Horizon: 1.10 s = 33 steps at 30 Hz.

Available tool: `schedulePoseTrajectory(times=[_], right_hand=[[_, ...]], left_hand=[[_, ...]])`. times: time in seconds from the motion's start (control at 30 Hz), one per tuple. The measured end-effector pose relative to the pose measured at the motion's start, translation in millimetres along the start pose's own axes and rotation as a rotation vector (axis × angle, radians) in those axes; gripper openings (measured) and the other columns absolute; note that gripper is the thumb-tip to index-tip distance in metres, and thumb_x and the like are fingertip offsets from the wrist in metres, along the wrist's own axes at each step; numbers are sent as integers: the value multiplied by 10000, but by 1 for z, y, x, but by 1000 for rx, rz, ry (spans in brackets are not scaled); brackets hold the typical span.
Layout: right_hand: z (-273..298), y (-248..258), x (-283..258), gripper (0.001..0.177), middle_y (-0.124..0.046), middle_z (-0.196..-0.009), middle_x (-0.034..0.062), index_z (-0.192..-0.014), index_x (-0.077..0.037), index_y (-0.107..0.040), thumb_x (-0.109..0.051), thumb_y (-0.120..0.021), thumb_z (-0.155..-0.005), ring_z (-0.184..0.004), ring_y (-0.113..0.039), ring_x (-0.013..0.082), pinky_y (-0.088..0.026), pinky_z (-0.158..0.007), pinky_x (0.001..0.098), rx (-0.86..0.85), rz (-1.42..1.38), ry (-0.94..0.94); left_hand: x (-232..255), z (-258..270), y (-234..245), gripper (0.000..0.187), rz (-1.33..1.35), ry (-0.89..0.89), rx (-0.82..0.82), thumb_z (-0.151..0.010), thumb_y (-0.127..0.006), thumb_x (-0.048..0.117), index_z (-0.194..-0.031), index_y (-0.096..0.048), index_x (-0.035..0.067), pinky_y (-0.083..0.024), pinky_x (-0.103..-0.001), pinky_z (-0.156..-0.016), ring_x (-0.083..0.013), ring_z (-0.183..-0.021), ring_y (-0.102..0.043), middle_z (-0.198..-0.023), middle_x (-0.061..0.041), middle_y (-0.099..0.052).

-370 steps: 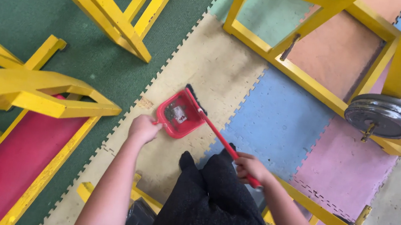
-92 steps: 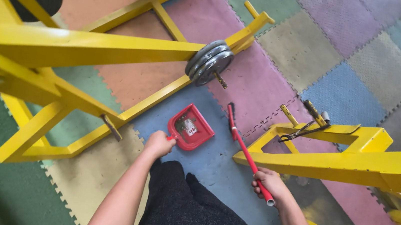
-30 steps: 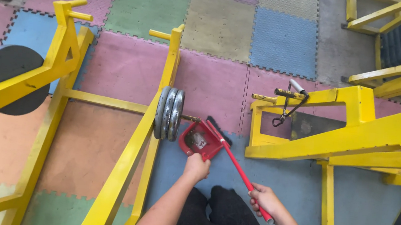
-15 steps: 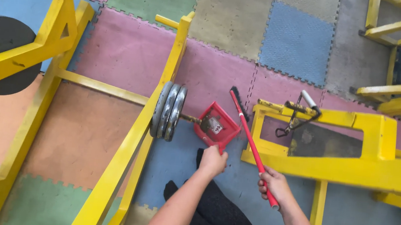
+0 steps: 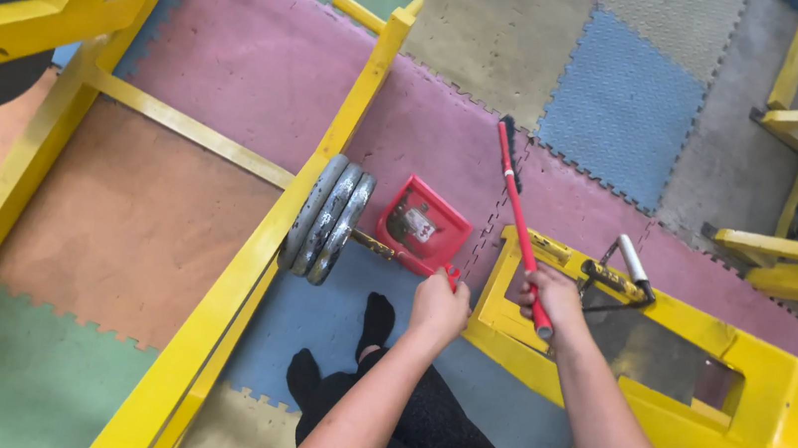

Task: Sweeping the gym floor using a brush and a dustpan.

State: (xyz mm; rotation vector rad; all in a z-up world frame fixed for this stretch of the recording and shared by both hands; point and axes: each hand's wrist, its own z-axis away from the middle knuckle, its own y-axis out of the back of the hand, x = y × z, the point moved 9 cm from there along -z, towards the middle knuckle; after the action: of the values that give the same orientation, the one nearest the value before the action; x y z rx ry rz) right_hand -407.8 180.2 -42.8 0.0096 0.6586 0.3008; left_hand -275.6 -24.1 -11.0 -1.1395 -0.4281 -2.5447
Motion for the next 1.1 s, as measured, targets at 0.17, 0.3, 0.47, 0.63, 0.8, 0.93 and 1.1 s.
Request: schedulePoseTrajectory(times=[0.17,0.3,0.47,0.63,0.8,0.93,1.1], right_hand=[[-93,-13,-44,232,-521,-718,15,-1187,-18,-570,-77,-532,-966,-510,-463,94,-372,-413,277,-34,98,-37],[-113,-40,-69,196,-531,-687,27,-1144,-12,-596,-95,-520,-983,-515,-494,119,-413,-427,310,-83,413,-83],[-103,-49,-23,212,-545,-633,39,-1125,22,-619,-82,-515,-972,-490,-534,157,-459,-449,345,-204,800,-36],[-7,-49,-28,329,-574,-615,13,-1276,-17,-610,-136,-531,-980,-487,-564,143,-508,-475,323,-367,919,-16],[31,-7,-83,599,-520,-645,11,-1533,-215,-472,-135,-573,-948,-463,-451,121,-408,-442,312,-256,753,-191],[-15,-3,-97,583,-504,-642,23,-1512,-178,-497,-108,-577,-939,-448,-445,133,-392,-428,312,-231,564,-196],[-117,-50,-143,270,-591,-666,41,-1159,13,-685,-102,-579,-939,-508,-543,137,-470,-469,333,-152,726,117]], left_hand=[[17,-20,1,338,122,47,88,-961,-568,198,-1170,-553,-67,-591,-402,-561,-262,-567,-737,-649,-136,-710],[27,-33,2,440,205,92,149,-964,-565,196,-1294,-494,-85,-574,-380,-493,-240,-541,-725,-662,-122,-706],[37,-55,-7,451,188,117,128,-970,-566,192,-1300,-494,-106,-566,-367,-476,-242,-525,-717,-657,-132,-706],[45,-73,-16,426,162,128,87,-986,-575,195,-1249,-522,-136,-577,-350,-483,-222,-533,-721,-678,-120,-714],[70,-61,9,447,179,188,87,-955,-553,184,-1318,-483,-68,-552,-386,-460,-236,-515,-695,-666,-144,-701],[76,-71,18,455,124,183,106,-953,-549,193,-1326,-487,-60,-554,-390,-459,-241,-508,-697,-656,-146,-699],[104,-99,27,342,-18,98,85,-972,-561,191,-1150,-570,-101,-561,-370,-487,-237,-505,-706,-641,-142,-697]])
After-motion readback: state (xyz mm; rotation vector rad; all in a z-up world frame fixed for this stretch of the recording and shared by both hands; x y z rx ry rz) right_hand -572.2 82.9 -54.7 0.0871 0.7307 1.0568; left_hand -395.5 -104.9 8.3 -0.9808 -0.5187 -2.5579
